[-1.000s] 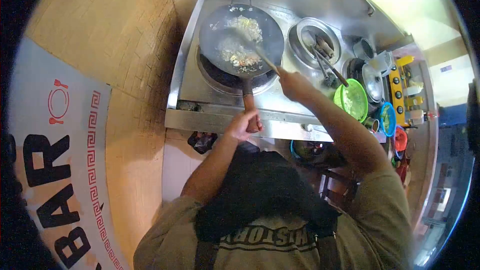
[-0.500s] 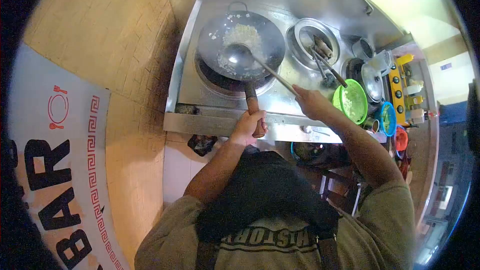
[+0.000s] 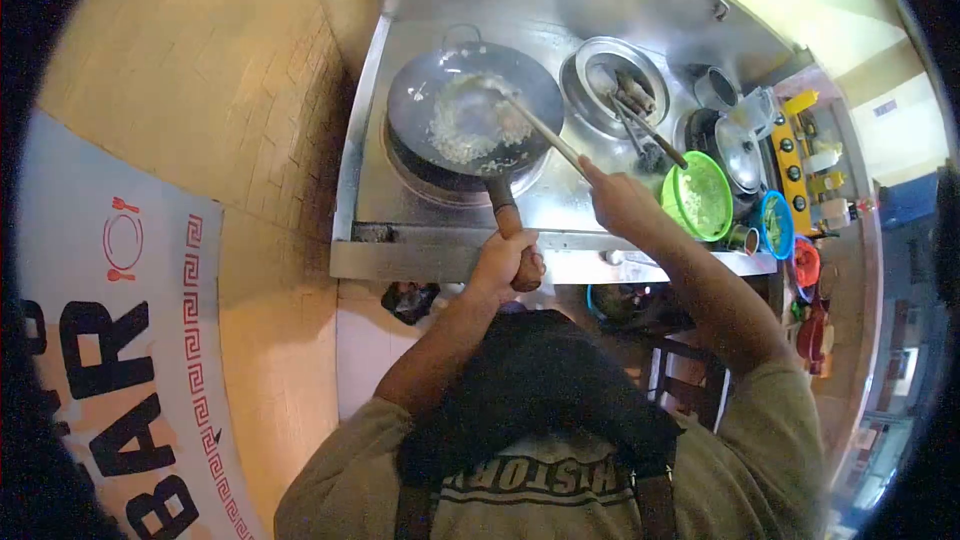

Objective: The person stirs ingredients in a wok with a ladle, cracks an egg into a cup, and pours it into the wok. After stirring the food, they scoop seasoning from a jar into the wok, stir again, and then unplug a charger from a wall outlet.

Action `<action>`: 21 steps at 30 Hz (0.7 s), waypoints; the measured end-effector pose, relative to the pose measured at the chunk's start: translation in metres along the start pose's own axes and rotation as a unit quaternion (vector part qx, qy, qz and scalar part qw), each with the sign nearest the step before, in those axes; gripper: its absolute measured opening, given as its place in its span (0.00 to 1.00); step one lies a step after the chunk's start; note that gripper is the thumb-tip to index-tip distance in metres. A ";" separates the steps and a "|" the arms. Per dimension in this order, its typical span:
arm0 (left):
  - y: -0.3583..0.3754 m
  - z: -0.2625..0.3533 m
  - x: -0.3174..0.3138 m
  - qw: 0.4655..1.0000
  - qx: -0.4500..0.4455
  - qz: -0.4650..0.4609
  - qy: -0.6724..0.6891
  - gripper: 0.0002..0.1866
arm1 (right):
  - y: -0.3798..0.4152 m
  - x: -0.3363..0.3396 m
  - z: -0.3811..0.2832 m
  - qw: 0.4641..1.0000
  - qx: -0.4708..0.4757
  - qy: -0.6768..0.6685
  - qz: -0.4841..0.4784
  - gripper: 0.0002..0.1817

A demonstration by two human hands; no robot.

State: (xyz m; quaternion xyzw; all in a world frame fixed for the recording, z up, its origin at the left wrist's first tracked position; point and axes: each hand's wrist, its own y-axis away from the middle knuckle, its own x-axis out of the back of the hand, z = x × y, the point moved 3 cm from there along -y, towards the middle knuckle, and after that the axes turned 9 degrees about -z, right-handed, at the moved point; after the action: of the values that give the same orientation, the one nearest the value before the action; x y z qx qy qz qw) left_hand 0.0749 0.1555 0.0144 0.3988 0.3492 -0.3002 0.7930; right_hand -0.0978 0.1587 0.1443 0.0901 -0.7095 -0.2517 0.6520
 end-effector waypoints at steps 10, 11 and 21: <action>-0.007 0.002 0.036 0.998 0.066 -0.018 -0.007 0.06 | 0.010 -0.027 -0.040 0.996 0.085 0.026 -0.024 0.35; -0.003 0.000 0.036 0.999 0.042 -0.017 0.010 0.05 | 0.016 -0.025 -0.028 0.993 0.071 0.086 -0.028 0.35; -0.010 0.003 0.011 0.998 -0.018 -0.060 0.012 0.07 | 0.041 0.107 0.029 0.936 -0.015 0.352 -0.016 0.35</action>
State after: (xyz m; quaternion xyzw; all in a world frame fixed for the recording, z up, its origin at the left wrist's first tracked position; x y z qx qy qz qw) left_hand 0.0745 0.1454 0.0026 0.3661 0.3875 -0.3360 0.7764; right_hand -0.1323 0.1522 0.2578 0.1744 -0.4291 -0.2245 0.8574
